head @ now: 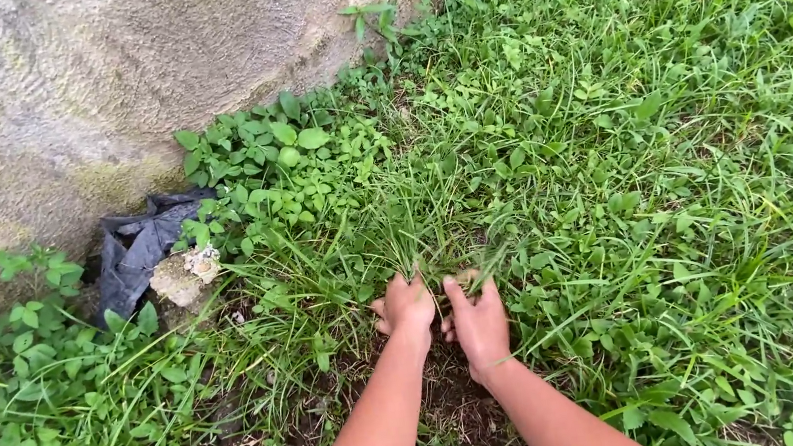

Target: Pulling weeds and grass from a patch of soil next to a concrete wall by hand.

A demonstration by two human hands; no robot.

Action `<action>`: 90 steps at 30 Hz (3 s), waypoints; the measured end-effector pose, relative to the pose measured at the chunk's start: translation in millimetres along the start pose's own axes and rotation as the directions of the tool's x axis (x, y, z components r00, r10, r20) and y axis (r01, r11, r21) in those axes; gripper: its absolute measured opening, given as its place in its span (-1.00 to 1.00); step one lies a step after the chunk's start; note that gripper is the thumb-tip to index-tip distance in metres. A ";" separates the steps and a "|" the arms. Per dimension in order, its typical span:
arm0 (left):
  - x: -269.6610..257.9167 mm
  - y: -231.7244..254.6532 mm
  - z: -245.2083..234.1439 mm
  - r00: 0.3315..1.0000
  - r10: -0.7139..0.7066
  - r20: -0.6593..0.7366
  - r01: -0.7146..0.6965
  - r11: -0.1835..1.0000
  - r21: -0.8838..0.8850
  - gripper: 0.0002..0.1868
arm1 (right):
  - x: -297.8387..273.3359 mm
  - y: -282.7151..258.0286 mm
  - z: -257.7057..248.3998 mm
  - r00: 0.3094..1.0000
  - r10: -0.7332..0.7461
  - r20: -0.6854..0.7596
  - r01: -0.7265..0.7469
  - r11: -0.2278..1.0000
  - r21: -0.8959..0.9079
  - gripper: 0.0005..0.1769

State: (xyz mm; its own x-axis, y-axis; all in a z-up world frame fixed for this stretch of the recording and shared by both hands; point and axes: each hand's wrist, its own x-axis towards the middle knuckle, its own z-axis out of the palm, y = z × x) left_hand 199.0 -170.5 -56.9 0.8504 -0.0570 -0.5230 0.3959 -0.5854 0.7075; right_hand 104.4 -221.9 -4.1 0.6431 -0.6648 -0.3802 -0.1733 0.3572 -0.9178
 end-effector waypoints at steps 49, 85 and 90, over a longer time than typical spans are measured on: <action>-196.5 -247.6 -422.1 0.926 -0.376 0.033 0.111 0.187 -0.976 -0.78 | -336.8 1.4 231.5 0.708 0.286 0.646 0.298 0.708 -0.640 -0.54; -96.3 -138.0 -163.4 0.972 0.227 -0.054 -0.221 0.821 -0.526 -0.65 | -121.3 36.8 44.1 0.954 0.249 0.169 -0.171 0.910 -0.378 -0.66; -46.1 -133.0 -151.0 0.976 0.213 -0.032 -0.215 0.949 -0.233 -0.60 | -109.1 18.8 73.1 0.983 0.158 0.091 -0.090 0.853 -0.515 -0.45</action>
State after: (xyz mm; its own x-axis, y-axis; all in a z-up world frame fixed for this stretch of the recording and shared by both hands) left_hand 159.4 32.0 -55.1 0.9260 -0.1544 -0.3446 0.2736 -0.3547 0.8940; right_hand 85.6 -94.7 28.5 0.6727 -0.5374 -0.5085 -0.5893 0.0263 -0.8075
